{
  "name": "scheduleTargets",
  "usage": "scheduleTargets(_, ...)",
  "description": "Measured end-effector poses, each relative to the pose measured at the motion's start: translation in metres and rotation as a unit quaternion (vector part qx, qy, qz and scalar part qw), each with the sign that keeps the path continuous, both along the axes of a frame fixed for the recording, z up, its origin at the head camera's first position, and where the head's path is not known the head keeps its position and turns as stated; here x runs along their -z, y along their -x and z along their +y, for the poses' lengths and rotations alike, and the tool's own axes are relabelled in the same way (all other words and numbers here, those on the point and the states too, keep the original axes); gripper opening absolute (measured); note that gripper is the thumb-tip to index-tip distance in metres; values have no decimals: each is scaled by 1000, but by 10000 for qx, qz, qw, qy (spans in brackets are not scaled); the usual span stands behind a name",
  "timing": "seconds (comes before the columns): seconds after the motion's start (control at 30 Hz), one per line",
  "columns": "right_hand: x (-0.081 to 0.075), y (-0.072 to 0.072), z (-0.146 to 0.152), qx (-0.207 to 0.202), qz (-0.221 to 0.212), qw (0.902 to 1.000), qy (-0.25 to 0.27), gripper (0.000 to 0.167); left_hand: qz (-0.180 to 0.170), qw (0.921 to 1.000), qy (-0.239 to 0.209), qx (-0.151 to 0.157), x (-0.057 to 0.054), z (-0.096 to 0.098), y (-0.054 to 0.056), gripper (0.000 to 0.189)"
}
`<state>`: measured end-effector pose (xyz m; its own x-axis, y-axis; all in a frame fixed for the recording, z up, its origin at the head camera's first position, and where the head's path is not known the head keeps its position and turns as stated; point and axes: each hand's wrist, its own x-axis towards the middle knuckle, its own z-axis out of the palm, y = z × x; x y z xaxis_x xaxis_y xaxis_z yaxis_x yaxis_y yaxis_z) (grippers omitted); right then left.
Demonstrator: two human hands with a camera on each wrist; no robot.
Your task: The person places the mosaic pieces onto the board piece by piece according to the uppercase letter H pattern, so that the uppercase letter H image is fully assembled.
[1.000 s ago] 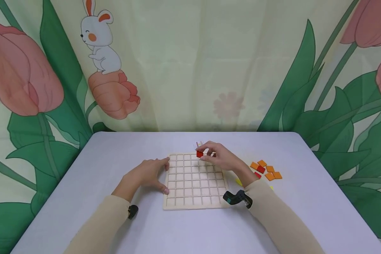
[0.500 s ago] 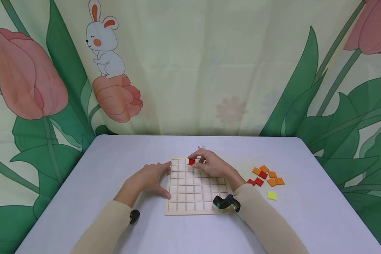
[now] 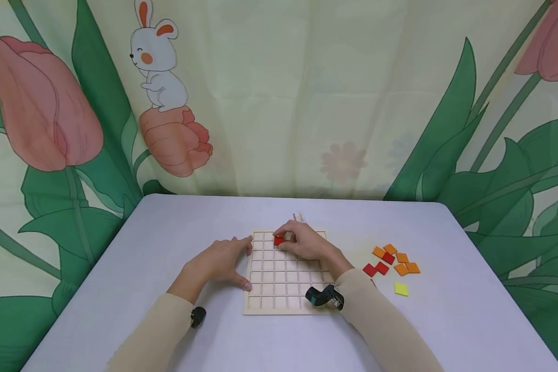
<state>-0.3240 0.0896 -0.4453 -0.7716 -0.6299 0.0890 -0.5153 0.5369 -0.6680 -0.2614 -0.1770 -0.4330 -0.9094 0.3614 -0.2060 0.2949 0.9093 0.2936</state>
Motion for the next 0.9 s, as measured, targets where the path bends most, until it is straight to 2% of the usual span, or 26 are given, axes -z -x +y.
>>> scheduleTargets(0.2, 7, 1, -2, -63, 116, 9999, -82, 31, -58, 10000, 21, -31, -2, -2, -3, 83)
scheduleTargets(0.4, 2, 1, 4, -123, 110, 9998, -127, 32, 52, 10000, -43, 34, -4, 2, -2, 82)
scheduleTargets(0.53, 3, 0, 6, -93, 63, 9998, -153, 33, 16, 10000, 15, 67, -1, 4, -1, 83)
scheduleTargets(0.9, 0, 1, 2, -124, 29, 9999, -81, 34, -116, 9996, 243, 3, -5, 5, 0, 94)
